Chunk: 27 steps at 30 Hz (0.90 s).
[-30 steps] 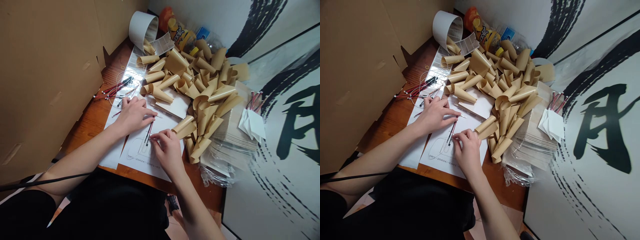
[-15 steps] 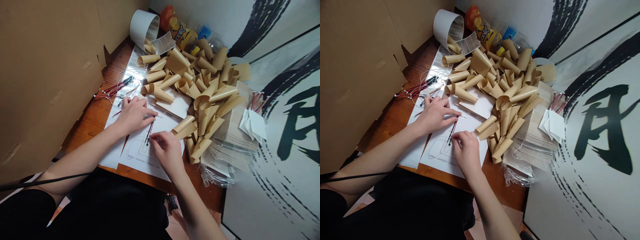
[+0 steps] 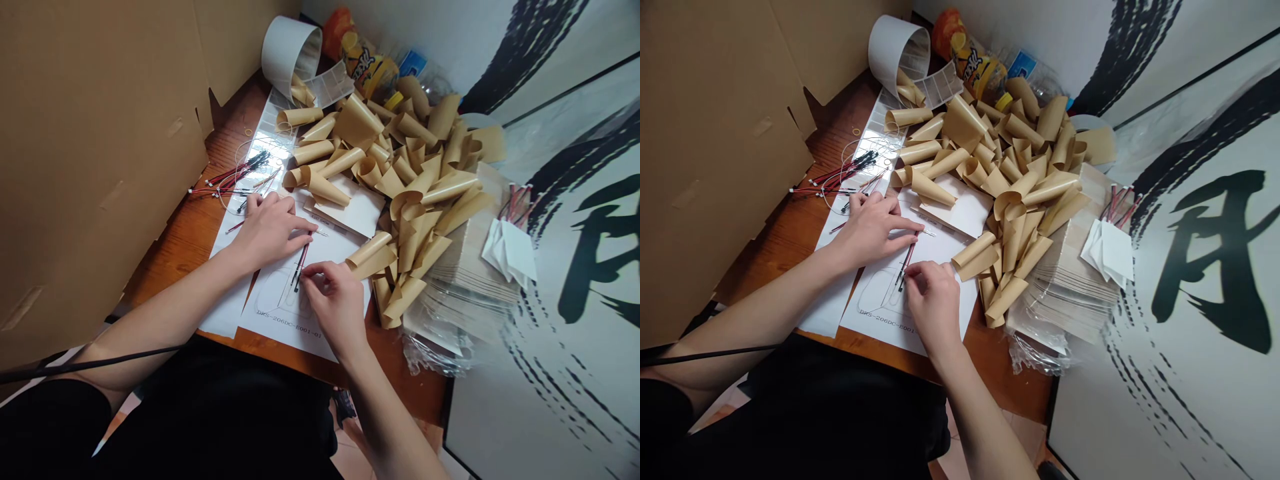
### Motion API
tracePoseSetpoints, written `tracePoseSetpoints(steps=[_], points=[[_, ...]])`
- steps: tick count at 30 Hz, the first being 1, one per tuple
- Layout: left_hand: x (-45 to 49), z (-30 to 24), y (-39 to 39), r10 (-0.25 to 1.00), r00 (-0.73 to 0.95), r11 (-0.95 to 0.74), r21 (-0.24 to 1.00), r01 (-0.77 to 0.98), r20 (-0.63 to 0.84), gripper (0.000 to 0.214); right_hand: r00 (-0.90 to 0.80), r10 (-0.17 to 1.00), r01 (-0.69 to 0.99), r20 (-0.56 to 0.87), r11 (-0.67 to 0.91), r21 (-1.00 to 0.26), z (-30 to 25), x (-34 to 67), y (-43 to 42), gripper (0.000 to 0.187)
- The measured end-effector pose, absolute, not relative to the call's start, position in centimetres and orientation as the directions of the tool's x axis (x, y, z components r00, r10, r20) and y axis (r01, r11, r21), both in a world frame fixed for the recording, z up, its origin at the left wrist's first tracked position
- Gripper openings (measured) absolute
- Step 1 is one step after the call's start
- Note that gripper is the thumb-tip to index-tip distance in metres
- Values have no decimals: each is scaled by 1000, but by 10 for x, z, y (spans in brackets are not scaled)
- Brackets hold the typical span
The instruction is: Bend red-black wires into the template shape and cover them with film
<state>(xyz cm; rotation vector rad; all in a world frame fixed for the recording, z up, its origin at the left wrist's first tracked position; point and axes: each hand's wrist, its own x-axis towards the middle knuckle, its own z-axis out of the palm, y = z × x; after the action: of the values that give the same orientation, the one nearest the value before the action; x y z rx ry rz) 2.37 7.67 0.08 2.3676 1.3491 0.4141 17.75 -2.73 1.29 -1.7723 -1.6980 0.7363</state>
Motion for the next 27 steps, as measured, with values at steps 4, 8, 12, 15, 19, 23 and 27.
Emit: tracePoseSetpoints(steps=[4, 8, 12, 15, 19, 23, 27], points=[[23, 0, 77, 867, 494, -463, 471, 751, 66, 23, 49, 999, 694, -5, -38, -719, 12, 178, -25, 12], [23, 0, 77, 868, 492, -458, 483, 746, 63, 23, 49, 997, 697, -61, -78, -713, 11, 183, -20, 6], [24, 1, 77, 872, 487, -448, 487, 750, 53, 22, 4, 987, 710, -163, -117, -694, 13, 186, -10, 8], [24, 2, 76, 870, 490, -449, 486, 750, 47, 22, -32, 977, 719, -210, -124, -684, 15, 186, -4, 14], [23, 2, 76, 868, 495, -454, 481, 750, 49, 23, -67, 971, 715, -230, -114, -690, 14, 185, -6, 17], [23, 2, 77, 866, 498, -453, 485, 748, 42, 23, -78, 981, 701, -180, -75, -709, 14, 187, -14, 17], [23, 2, 77, 866, 498, -451, 490, 746, 39, 22, -76, 980, 710, -184, -77, -700, 17, 188, -19, 19]])
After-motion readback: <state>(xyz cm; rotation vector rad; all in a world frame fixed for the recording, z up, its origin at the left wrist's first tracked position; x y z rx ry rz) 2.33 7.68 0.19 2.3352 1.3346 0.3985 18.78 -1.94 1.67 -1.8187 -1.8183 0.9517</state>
